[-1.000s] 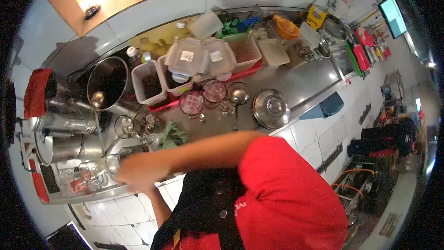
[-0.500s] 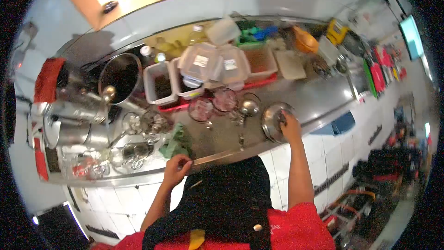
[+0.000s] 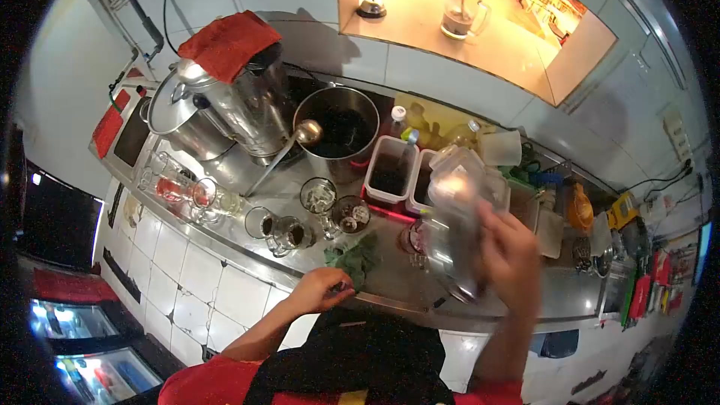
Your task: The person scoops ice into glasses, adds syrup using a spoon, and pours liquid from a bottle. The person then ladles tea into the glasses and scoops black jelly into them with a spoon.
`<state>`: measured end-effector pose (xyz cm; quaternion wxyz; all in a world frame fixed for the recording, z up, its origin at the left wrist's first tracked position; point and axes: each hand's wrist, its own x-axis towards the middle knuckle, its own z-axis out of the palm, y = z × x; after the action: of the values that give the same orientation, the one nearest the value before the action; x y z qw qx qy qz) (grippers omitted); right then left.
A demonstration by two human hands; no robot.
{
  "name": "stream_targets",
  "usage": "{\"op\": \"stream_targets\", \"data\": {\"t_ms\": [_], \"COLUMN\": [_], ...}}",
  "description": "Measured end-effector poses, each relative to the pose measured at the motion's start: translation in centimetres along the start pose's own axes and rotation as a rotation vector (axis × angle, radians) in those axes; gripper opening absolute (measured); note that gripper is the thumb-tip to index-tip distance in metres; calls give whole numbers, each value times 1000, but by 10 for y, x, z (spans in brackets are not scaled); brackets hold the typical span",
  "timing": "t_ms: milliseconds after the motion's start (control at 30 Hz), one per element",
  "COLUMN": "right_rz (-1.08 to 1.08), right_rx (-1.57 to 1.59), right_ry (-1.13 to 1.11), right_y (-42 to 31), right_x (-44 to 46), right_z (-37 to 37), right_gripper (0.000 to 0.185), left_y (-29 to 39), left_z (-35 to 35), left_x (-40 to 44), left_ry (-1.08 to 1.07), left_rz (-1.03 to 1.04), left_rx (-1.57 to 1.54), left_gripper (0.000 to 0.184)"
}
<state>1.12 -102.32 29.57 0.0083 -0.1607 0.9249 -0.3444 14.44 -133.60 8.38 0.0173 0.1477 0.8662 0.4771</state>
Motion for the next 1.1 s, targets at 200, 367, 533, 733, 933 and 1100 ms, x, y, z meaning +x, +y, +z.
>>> {"op": "stream_targets", "data": {"t_ms": [200, 367, 533, 733, 933, 1100], "right_rz": [-412, -400, -358, -632, 100, 153], "right_rx": [-86, -215, -173, 163, -466, -775], "right_ry": [-77, -6, 25, 122, -673, -354], "right_y": [-48, -42, -25, -56, 95, 202], "right_x": [200, 274, 287, 74, -109, -148], "right_z": [200, 276, 312, 184, 139, 171], "right_gripper": [26, 23, 13, 27, 32, 28], "left_y": [23, 29, 14, 13, 18, 42], "left_z": [-25, -27, -6, 14, 26, 49], "left_x": [21, -10, -22, -8, 17, 47], "left_ry": [67, 117, 111, -11, -204, -333], "left_rz": [129, 34, -76, -111, -80, 84], "left_rx": [-8, -57, -143, -29, -40, 34], "left_gripper": [16, 15, 13, 17, 14, 13]}}
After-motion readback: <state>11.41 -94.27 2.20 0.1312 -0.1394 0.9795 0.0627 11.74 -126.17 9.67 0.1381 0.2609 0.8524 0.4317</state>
